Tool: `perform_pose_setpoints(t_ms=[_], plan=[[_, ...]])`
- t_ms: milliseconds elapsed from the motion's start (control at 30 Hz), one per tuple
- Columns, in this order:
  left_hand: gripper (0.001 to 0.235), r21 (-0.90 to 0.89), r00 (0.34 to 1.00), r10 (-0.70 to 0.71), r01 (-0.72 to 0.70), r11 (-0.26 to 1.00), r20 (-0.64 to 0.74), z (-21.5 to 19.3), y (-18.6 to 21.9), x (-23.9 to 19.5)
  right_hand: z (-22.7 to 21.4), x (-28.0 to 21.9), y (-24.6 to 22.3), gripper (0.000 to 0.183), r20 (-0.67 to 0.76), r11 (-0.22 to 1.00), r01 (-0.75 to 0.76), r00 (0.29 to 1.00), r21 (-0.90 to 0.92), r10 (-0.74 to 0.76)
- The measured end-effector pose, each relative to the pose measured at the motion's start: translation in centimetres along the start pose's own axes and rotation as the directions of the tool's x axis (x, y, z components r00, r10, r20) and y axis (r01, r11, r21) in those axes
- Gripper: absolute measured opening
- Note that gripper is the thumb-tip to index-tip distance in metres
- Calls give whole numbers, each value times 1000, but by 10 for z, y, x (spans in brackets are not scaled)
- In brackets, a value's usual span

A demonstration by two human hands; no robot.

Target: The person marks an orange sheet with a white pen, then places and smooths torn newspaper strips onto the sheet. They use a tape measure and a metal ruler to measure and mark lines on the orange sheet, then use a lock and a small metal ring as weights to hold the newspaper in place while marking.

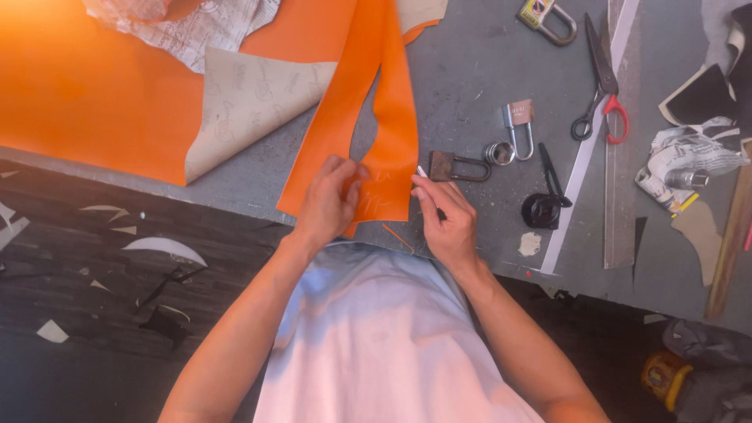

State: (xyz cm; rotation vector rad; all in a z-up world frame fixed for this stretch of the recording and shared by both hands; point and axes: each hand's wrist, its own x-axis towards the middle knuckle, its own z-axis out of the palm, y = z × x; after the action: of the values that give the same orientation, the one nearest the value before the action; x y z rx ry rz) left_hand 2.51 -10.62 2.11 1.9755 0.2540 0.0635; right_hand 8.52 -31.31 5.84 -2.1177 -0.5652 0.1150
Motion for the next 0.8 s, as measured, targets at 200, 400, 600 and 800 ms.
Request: perform_pose_setpoints(t_ms=[200,400,600,800], plan=[[33,46,1000,-10,9,999,7,9,2,-7,-2,-10,4,25,7,996,-75,997,55,75],[35,-9,997,-20,20,1000,71,3,-8,-7,-16,-24,9,23,29,996,-86,996,-33,87],[32,-372,967,-234,255,893,102,0,-14,-10,-26,-39,13,21,30,982,-189,981,-20,189],[36,362,914,64,94,928,-401,-24,-12,-42,-27,-53,19,7,61,986,-157,985,-50,160]])
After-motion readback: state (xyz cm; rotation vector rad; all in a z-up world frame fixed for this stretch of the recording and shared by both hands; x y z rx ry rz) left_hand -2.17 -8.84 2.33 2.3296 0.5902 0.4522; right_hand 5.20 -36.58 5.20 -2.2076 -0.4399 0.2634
